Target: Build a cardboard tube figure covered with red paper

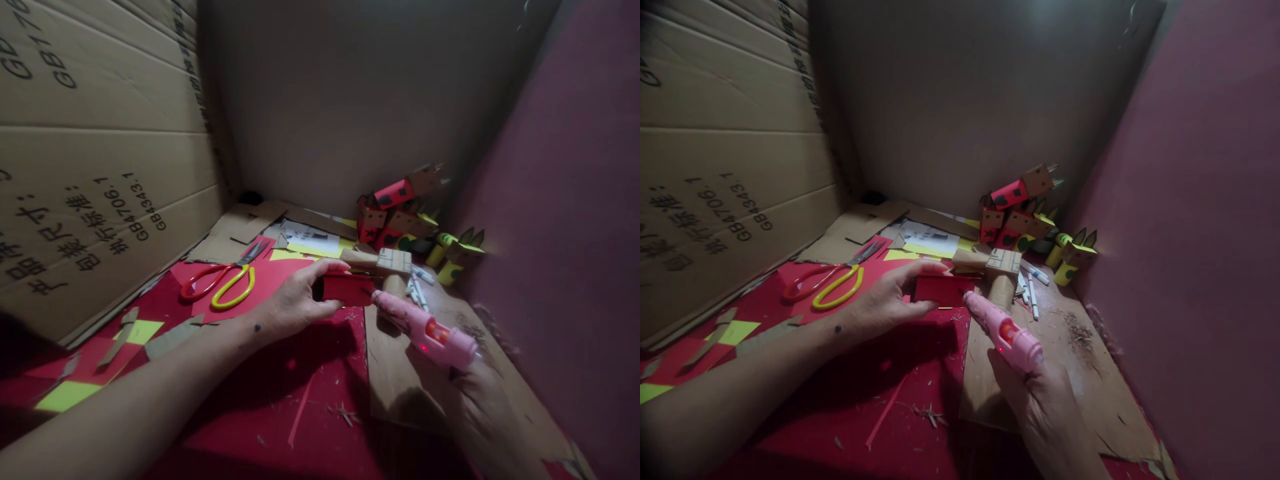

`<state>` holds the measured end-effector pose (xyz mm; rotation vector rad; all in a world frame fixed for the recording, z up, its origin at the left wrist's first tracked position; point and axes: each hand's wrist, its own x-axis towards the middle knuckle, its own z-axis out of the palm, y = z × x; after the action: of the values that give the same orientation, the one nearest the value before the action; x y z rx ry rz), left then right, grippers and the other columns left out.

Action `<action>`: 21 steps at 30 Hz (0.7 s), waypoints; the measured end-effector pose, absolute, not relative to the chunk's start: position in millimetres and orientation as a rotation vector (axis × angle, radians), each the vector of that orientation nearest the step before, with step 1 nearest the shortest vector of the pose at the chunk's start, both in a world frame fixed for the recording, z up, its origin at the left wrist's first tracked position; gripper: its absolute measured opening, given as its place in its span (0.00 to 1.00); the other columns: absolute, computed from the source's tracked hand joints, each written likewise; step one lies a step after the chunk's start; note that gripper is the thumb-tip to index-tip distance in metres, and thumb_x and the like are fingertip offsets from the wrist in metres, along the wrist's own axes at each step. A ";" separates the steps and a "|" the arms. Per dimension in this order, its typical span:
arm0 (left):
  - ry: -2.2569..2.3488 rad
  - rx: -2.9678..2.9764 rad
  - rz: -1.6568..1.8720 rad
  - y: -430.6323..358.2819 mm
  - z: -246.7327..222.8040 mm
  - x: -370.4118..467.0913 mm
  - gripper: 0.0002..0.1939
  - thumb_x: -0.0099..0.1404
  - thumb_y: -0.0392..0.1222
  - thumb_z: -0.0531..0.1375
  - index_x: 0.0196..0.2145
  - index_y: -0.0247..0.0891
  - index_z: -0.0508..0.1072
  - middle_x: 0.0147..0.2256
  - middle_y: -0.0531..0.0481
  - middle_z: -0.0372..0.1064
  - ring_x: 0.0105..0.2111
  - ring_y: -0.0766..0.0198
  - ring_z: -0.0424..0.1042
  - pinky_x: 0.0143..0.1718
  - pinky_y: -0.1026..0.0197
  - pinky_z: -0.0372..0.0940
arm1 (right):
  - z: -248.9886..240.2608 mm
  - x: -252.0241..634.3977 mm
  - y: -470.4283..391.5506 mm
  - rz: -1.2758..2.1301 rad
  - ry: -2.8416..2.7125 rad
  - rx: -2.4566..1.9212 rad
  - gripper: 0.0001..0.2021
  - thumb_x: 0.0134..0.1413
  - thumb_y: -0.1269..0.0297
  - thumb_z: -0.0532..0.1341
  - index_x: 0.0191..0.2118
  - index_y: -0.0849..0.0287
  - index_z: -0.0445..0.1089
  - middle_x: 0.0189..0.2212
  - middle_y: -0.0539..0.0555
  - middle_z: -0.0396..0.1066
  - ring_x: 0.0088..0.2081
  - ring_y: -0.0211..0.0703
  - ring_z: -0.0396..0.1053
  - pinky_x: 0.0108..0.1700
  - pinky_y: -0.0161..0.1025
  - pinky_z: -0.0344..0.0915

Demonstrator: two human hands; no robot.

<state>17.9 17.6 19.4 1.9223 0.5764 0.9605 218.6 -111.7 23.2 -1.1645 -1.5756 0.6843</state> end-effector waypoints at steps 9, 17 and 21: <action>0.571 1.893 0.945 15.5 24.0 18.8 0.23 0.57 0.33 0.61 0.51 0.38 0.64 0.46 0.46 0.69 0.45 0.58 0.71 0.47 0.57 0.67 | 22.9 220.2 -114.2 0.721 -1.520 -1.172 0.19 0.63 0.61 0.51 0.57 0.49 0.65 0.60 0.52 0.63 0.62 0.52 0.57 0.63 0.53 0.53; 0.574 1.886 0.939 13.8 26.1 18.3 0.23 0.57 0.32 0.60 0.51 0.37 0.64 0.43 0.48 0.70 0.50 0.56 0.68 0.49 0.57 0.66 | 19.6 230.6 -109.6 0.562 -1.595 -1.226 0.18 0.61 0.63 0.54 0.56 0.47 0.66 0.58 0.51 0.65 0.60 0.52 0.60 0.61 0.50 0.57; 0.583 1.886 0.943 14.6 25.7 19.0 0.23 0.57 0.32 0.60 0.51 0.36 0.65 0.43 0.47 0.70 0.50 0.55 0.67 0.49 0.57 0.66 | 22.8 232.3 -109.5 0.480 -1.665 -1.252 0.19 0.61 0.66 0.53 0.56 0.47 0.66 0.57 0.51 0.67 0.58 0.50 0.63 0.57 0.46 0.63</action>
<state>19.0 14.6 25.7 1.8864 0.5826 0.9434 232.3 -109.5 22.8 -1.2517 -1.6648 0.4796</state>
